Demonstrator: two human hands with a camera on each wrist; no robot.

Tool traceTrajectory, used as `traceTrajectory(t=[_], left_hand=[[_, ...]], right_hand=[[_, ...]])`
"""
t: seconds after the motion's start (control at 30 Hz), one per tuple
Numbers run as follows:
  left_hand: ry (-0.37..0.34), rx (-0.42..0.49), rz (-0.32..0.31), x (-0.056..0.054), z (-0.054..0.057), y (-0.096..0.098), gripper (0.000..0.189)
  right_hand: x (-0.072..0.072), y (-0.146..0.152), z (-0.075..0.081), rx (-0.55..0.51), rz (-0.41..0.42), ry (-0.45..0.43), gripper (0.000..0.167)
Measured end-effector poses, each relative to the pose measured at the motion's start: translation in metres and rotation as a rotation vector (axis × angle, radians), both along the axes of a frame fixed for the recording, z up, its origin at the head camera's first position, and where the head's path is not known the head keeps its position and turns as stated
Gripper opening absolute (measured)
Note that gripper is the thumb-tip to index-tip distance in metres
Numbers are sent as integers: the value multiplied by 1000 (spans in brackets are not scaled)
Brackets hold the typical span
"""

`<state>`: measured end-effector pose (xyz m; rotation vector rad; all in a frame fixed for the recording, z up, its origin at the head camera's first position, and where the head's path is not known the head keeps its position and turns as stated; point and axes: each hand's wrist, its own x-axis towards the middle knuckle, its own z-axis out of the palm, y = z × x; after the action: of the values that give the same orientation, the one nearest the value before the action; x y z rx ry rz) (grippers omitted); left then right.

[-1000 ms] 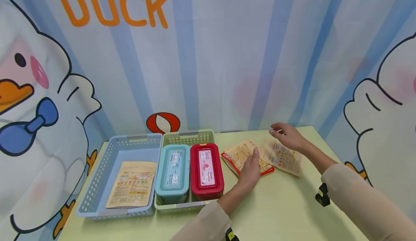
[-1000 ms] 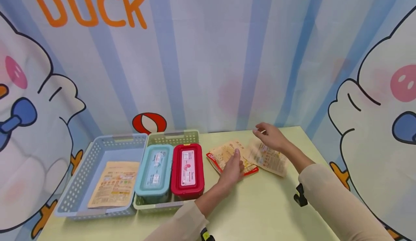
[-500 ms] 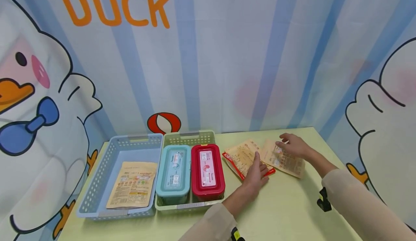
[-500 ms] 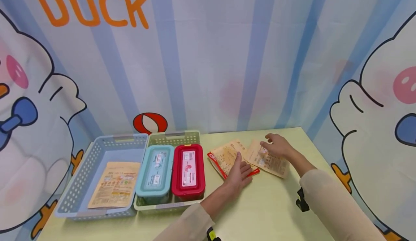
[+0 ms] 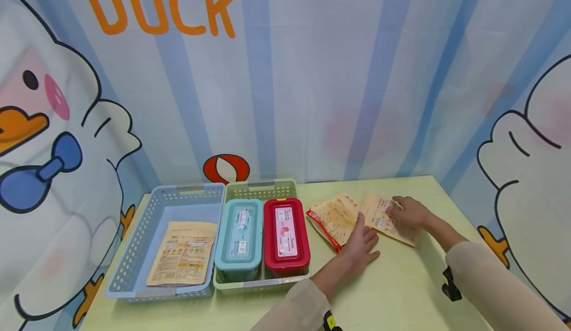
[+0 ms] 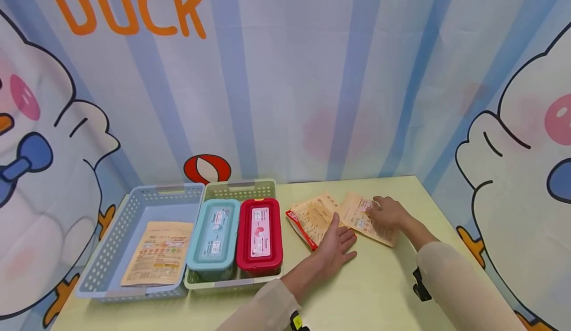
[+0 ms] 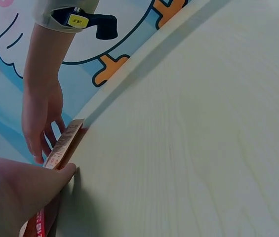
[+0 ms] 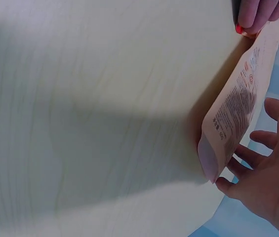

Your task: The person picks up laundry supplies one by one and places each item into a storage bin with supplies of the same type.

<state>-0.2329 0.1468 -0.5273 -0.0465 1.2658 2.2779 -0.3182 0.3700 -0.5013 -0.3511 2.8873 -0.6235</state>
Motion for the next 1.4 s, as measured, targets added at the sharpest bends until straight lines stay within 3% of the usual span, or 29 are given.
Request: traceTrajectory(t=[0.37,0.57,0.73,0.9,1.1,1.27,1.4], left_hand=[[19,9,-81,1,-5,3,104],[17,18,-117,4,-4,1,111],[90,-9,-138,4,-3,-1,112],[127,-36,-103,2,-2,-3,107],[138,-75,11,1,5,-6,85],[243,-130,66,0,19,-13,73],[347,-231,96,1,33,-19,71]], right_hand=[[2,0,-2,25,-43,98,57],[5,6,-3,4,-69,71,53],[7,9,-1,-57,-122,49,50],[10,5,3,-119,-162,25,50],[7,-3,6,-158,-195,53,51],[6,-14,14,-234,-231,110,51],[7,-23,24,-312,-262,112,53]])
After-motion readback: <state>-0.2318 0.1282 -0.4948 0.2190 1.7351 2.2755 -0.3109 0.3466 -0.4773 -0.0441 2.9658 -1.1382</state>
